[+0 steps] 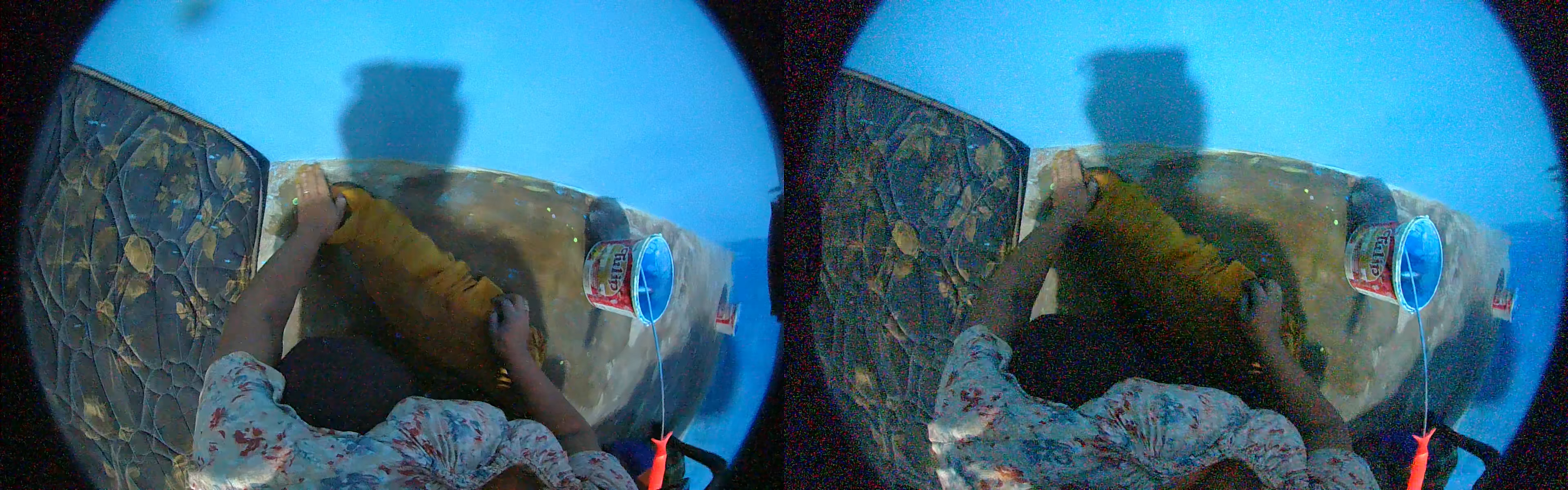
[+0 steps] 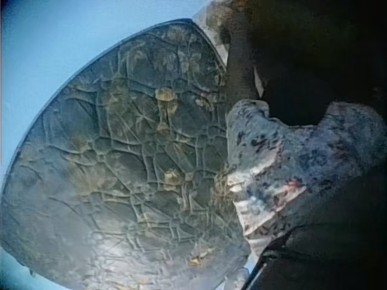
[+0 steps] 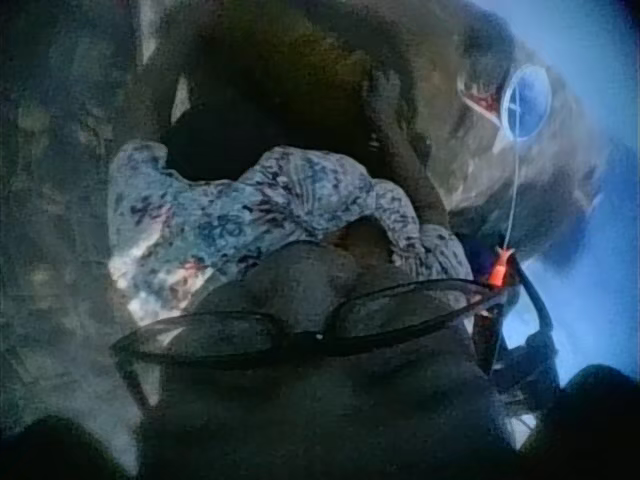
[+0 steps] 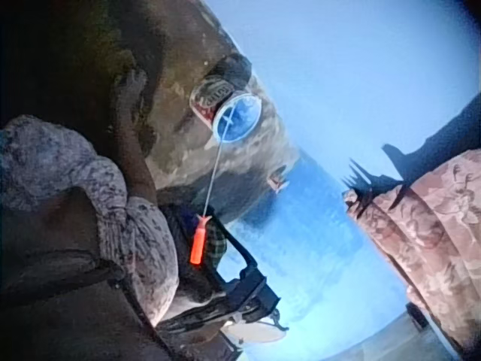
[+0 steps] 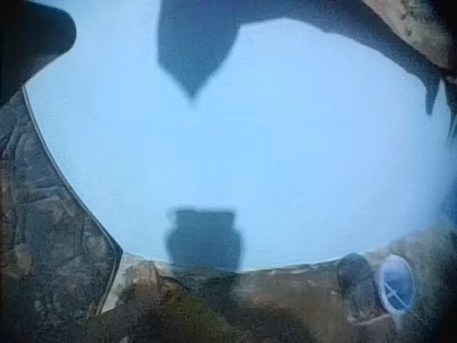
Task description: The person cleans a paint-splattered floor using a yellow cloth and a paint roller. They wipe the floor surface, dip the roller into a bucket of blue paint, and continue cleaning the area.
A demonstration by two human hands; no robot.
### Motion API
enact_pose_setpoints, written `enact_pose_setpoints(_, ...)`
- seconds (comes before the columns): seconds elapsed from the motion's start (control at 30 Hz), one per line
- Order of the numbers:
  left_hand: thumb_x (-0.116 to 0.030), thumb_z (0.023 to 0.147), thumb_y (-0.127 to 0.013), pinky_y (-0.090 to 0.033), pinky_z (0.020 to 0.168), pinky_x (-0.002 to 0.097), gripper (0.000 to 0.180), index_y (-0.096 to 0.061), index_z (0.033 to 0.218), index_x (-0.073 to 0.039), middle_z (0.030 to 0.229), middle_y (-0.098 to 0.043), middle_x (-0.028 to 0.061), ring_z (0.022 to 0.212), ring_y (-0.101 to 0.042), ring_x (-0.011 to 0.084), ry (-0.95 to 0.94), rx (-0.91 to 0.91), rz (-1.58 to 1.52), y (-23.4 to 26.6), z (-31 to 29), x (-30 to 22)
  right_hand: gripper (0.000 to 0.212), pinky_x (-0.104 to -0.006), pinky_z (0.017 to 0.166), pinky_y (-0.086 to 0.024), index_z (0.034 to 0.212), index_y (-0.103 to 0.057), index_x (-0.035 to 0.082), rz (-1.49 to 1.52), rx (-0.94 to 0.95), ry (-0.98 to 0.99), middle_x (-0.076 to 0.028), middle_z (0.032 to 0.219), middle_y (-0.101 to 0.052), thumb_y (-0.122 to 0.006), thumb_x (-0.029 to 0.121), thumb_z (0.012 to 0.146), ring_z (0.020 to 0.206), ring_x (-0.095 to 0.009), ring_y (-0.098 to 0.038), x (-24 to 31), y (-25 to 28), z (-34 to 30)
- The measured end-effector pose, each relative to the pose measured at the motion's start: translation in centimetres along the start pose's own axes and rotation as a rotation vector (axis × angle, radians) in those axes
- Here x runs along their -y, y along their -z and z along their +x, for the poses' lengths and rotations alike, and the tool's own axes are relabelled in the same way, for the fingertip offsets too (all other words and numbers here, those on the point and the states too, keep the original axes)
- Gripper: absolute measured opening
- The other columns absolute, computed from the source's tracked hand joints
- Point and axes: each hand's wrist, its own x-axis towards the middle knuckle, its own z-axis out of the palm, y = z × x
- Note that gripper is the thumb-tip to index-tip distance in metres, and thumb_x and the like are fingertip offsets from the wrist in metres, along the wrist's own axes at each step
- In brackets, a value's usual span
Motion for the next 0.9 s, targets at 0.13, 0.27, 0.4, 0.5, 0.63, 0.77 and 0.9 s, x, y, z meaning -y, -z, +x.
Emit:
enact_pose_setpoints(0.13, -0.039, 0.085, -0.060, -0.020, 0.116, 0.0529, 0.076, -0.036, 0.140, 0.008, 0.148, -0.032, 0.0302, 0.139, -0.029, 0.0426, -0.121, -0.225, 0.179, -2.2, 0.5, -0.9, 0.021, -0.0444, 0.085, -0.045, 0.099, -0.064, 0.003, 0.022, -0.040, -0.004, -0.018, 0.101, -0.057, -0.063, 0.004, 0.078, 0.096, -0.038, -0.054, 0.8, 0.2, -0.7)
enact_pose_setpoints(0.27, -0.040, 0.084, -0.058, -0.017, 0.117, 0.0540, 0.078, -0.034, 0.142, 0.007, 0.150, -0.028, 0.0296, 0.140, -0.027, 0.0438, -0.504, -0.023, -0.094, -3.5, -1.4, -8.4, 0.026, -0.0496, 0.084, -0.044, 0.103, -0.062, 0.003, 0.049, -0.029, -0.007, -0.021, 0.102, -0.056, -0.066, 0.012, 0.079, 0.096, -0.041, -0.053, 0.0, -0.4, -1.8)
enact_pose_setpoints(0.4, -0.041, 0.082, -0.058, -0.013, 0.118, 0.0542, 0.082, -0.032, 0.145, 0.005, 0.154, -0.023, 0.0271, 0.142, -0.024, 0.0435, -0.884, 0.319, -0.250, -3.5, -8.0, -18.1, 0.047, -0.0489, 0.099, -0.039, 0.124, -0.056, 0.003, 0.001, 0.063, -0.138, -0.021, 0.123, -0.054, -0.068, 0.021, 0.082, 0.116, -0.041, -0.049, 2.6, 1.8, -1.4)
enact_pose_setpoints(0.5, -0.043, 0.081, -0.061, -0.011, 0.119, 0.0533, 0.088, -0.028, 0.146, 0.006, 0.156, -0.019, 0.0256, 0.145, -0.017, 0.0420, -1.220, 0.454, -0.271, 1.9, -15.1, -20.0, 0.071, -0.0574, 0.112, -0.021, 0.142, -0.042, 0.004, -0.204, 0.066, -0.171, -0.025, 0.146, -0.037, -0.067, 0.035, 0.084, 0.137, -0.044, -0.030, 3.7, 3.9, -1.7)
enact_pose_setpoints(0.63, -0.046, 0.081, -0.064, -0.009, 0.120, 0.0506, 0.094, -0.024, 0.148, 0.006, 0.157, -0.018, 0.0244, 0.147, -0.015, 0.0388, -1.257, 0.713, -0.319, 9.3, -19.3, -16.5, 0.085, -0.0664, 0.112, -0.004, 0.149, -0.032, 0.010, -0.145, 0.265, -0.125, -0.026, 0.157, -0.014, -0.067, 0.047, 0.082, 0.144, -0.048, -0.010, 4.3, 3.1, -7.5)
enact_pose_setpoints(0.77, -0.043, 0.078, -0.070, -0.010, 0.120, 0.0486, 0.097, -0.022, 0.148, 0.004, 0.157, -0.014, 0.0246, 0.147, -0.013, 0.0373, -1.188, 0.877, -0.140, 10.2, -21.2, -14.9, 0.084, -0.0700, 0.110, -0.005, 0.149, -0.034, 0.016, -0.176, 0.303, 0.162, -0.026, 0.157, -0.013, -0.068, 0.048, 0.080, 0.143, -0.051, -0.011, 6.7, 1.6, -10.7)
enact_pose_setpoints(0.9, -0.045, 0.071, -0.076, -0.009, 0.119, 0.0532, 0.107, -0.020, 0.147, 0.005, 0.156, -0.008, 0.0305, 0.146, -0.010, 0.0434, -0.772, 0.684, -0.736, 9.7, -21.7, -13.0, 0.082, -0.0697, 0.111, -0.008, 0.150, -0.033, 0.018, -0.028, 0.363, 0.297, -0.024, 0.157, -0.015, -0.066, 0.047, 0.081, 0.143, -0.050, -0.012, 9.6, 1.4, -6.9)
